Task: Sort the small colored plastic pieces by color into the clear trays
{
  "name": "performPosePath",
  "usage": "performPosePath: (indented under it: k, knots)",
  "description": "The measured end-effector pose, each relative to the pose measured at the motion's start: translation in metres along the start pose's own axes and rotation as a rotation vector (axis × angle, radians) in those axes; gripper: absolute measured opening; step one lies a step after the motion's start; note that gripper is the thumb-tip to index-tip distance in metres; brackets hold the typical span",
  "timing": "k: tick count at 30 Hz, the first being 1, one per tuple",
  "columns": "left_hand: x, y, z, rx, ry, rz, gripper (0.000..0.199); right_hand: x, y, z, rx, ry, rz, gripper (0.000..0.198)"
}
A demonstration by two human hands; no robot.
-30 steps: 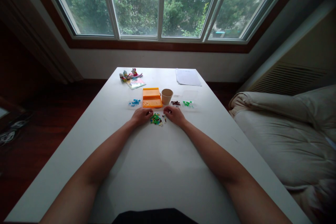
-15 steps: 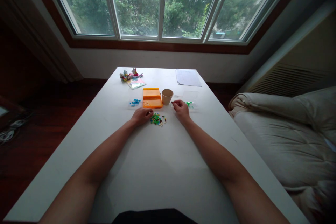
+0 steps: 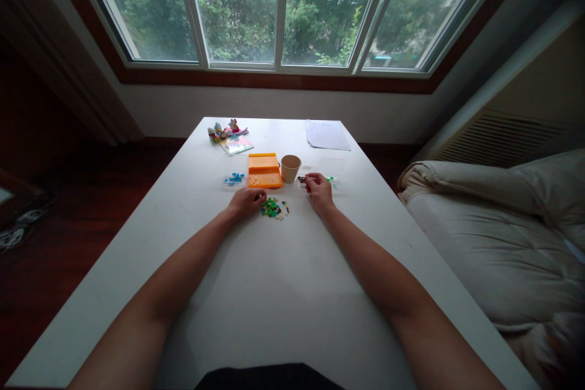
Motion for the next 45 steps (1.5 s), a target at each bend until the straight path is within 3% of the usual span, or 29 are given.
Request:
performPosePath:
  k: [12, 17, 21, 23, 28, 30, 33, 39, 45]
  knots:
    - [-0.003, 0.003, 0.0, 0.008, 0.004, 0.006, 0.031, 0.003, 0.009, -0.003, 0.073, -0.056, -0.046, 0.036]
    - [-0.004, 0.003, 0.001, -0.01, 0.002, 0.001, 0.031, 0.001, 0.001, -0.002, 0.009, -0.034, -0.032, 0.029]
    - [-0.004, 0.004, 0.001, -0.009, 0.003, -0.002, 0.031, -0.001, -0.006, 0.002, -0.067, -0.023, 0.11, 0.024]
    - [-0.004, 0.004, 0.001, -0.007, 0.001, -0.002, 0.031, 0.005, -0.01, 0.006, -0.118, -0.115, 0.201, 0.023]
    - [-0.004, 0.004, 0.0, -0.016, -0.01, -0.009, 0.032, 0.038, -0.017, 0.032, -0.278, -0.599, 0.457, 0.02]
    - [-0.004, 0.005, 0.0, -0.013, -0.005, -0.007, 0.031, 0.046, -0.022, 0.042, -0.377, -0.725, 0.551, 0.022]
    - [-0.005, 0.005, 0.0, -0.007, 0.011, 0.002, 0.031, 0.05, -0.031, 0.05, -0.476, -0.823, 0.623, 0.025]
    - [-0.005, 0.005, 0.001, -0.011, 0.009, 0.009, 0.031, 0.051, -0.04, 0.056, -0.533, -1.021, 0.685, 0.021]
    - [-0.006, 0.005, 0.001, -0.015, 0.002, 0.002, 0.031, 0.052, -0.046, 0.061, -0.582, -1.029, 0.704, 0.009]
Point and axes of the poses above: each hand's wrist, its own z-axis away from the middle knuckle, its own x-axis out of the palm, y = z × x, the point moved 6 cm from there along -z, towards the middle knuckle, and after that the axes turned 3 degrees about y, right-handed, at the moved point
